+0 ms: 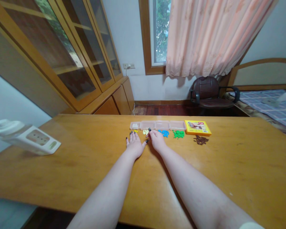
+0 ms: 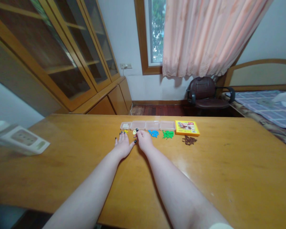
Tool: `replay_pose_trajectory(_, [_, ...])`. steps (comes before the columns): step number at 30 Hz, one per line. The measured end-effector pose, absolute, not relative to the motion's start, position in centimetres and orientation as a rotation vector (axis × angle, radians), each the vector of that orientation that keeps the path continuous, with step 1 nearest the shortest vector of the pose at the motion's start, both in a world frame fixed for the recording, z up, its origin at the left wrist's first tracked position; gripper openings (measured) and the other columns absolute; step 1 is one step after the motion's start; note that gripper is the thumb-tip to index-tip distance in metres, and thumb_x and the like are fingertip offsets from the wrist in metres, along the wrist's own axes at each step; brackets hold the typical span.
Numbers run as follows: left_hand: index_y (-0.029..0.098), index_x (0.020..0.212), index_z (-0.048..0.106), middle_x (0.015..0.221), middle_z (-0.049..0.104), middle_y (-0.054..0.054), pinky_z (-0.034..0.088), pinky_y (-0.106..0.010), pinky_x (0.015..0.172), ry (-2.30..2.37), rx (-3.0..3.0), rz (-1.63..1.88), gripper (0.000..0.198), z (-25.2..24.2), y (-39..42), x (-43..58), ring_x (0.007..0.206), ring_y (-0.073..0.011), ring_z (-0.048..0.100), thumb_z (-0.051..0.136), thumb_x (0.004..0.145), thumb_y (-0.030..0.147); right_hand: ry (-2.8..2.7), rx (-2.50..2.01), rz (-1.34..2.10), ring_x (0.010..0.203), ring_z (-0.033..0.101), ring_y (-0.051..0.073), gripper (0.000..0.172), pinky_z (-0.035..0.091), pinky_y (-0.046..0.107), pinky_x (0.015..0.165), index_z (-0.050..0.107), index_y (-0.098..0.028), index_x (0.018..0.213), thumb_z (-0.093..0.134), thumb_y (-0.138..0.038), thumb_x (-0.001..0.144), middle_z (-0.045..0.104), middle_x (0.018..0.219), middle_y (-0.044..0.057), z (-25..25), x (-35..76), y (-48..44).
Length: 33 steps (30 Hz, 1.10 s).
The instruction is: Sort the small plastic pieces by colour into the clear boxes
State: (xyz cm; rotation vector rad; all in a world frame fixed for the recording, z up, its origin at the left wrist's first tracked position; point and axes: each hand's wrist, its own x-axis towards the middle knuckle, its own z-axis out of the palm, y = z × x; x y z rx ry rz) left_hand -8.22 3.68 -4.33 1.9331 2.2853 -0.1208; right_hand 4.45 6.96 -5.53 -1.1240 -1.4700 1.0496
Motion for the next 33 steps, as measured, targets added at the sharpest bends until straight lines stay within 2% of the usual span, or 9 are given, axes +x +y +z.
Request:
replay_pose_trajectory(12, [0.002,0.143,0.021,0.151,0.012,-0.020,0.013,-0.052,0.112,2.285,1.955,-0.051,0.078,-4.9,4.1,-7.7,0.141,-0.0305,0.011,0.028,0.086,0.054,-1.598,-1.136,1.054,0.052,0.050,0.014,0.035,0.033,0.023,0.053,0.057,-0.019,0.055,0.038,-0.031,0.083,0.055,0.051,-0.002,-5.5,4.4,6.6])
replay_pose_trajectory(16, [0.004,0.139,0.031,0.147,0.028,-0.020,0.024,-0.046,0.110,2.348,1.956,0.223,0.067,-3.7,4.2,-7.9,0.135,-0.0297,0.029,0.034,0.086,0.045,-1.604,-1.116,1.043,0.051,0.047,0.013,0.036,0.032,0.023,0.053,0.055,-0.019,0.054,0.040,-0.033,0.084,0.052,0.049,-0.003,-5.6,4.7,6.2])
replay_pose_trajectory(19, [0.011,0.133,0.043,0.140,0.044,-0.014,0.032,-0.037,0.107,2.371,1.955,0.522,0.053,-3.0,4.3,-8.6,0.126,-0.0248,0.042,0.035,0.087,0.035,-1.629,-1.107,1.037,0.051,0.046,0.013,0.039,0.032,0.023,0.054,0.052,-0.020,0.050,0.041,-0.036,0.084,0.049,0.048,-0.003,-5.8,5.1,6.0])
replay_pose_trajectory(22, [0.016,0.125,0.051,0.131,0.053,-0.010,0.038,-0.032,0.102,2.368,1.885,0.731,0.044,-2.7,4.1,-9.2,0.119,-0.0213,0.049,0.034,0.087,0.029,-1.641,-1.100,1.146,0.047,0.044,0.012,0.043,0.032,0.023,0.053,0.048,-0.020,0.045,0.042,-0.037,0.083,0.047,0.044,-0.003,-5.3,5.7,6.0])
replay_pose_trajectory(29, [0.019,0.124,0.052,0.134,0.049,-0.008,0.036,-0.035,0.103,2.356,1.932,0.855,0.042,-1.6,4.9,-10.4,0.121,-0.0229,0.046,0.039,0.085,0.027,-1.790,-1.098,1.469,0.038,0.033,0.009,0.048,0.026,0.024,0.047,0.047,-0.019,0.045,0.044,-0.048,0.083,0.039,0.038,-0.005,-3.2,9.5,4.0])
replay_pose_trajectory(33, [0.015,0.128,0.050,0.139,0.045,-0.010,0.031,-0.039,0.107,2.257,2.198,0.746,0.046,-1.1,7.3,-12.3,0.127,-0.0247,0.041,0.038,0.085,0.025,-1.806,-1.027,1.612,0.041,0.037,0.009,0.050,0.028,0.025,0.049,0.047,-0.019,0.046,0.039,-0.050,0.085,0.041,0.040,-0.003,-3.2,13.6,1.8])
